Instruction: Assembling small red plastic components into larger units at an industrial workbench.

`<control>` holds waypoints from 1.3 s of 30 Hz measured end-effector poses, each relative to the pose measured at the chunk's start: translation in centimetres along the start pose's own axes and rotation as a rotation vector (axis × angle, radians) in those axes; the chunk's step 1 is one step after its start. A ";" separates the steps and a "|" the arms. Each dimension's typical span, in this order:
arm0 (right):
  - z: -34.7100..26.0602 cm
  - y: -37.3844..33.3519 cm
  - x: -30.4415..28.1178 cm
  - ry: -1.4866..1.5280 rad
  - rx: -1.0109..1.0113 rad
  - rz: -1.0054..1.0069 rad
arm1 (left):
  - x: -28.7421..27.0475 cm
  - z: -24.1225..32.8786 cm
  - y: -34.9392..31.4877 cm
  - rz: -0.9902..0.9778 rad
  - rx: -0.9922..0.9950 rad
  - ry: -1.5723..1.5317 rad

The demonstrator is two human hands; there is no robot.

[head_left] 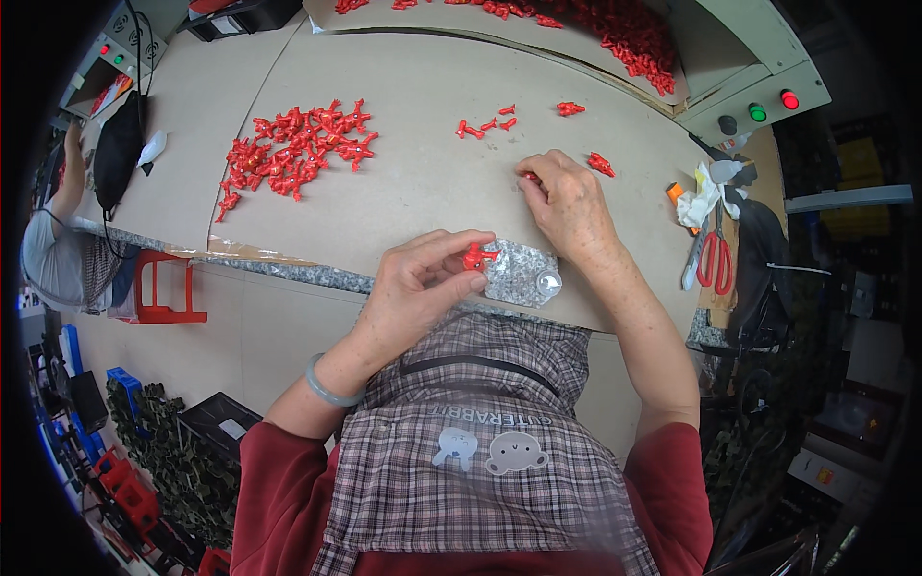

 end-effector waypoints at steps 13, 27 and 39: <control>4.5 -4.9 -0.1 0.907 0.578 -0.166 | 0.4 -0.9 0.1 0.004 -0.134 -0.194; 4.4 -9.1 -2.5 1.116 0.613 -0.124 | 1.0 -0.8 0.5 -0.060 -0.198 -0.304; 3.6 -11.4 -3.3 0.947 0.563 -0.095 | 1.8 -0.4 0.4 -0.143 -0.181 -0.394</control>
Point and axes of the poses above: each hand's wrist, its own y-axis towards the middle knuckle, its own x-axis out of the palm, z = x × y, the point moved 7 cm from there along y, towards the middle knuckle, and after that the axes turned 6 degrees about -y, right-handed, at the moved point
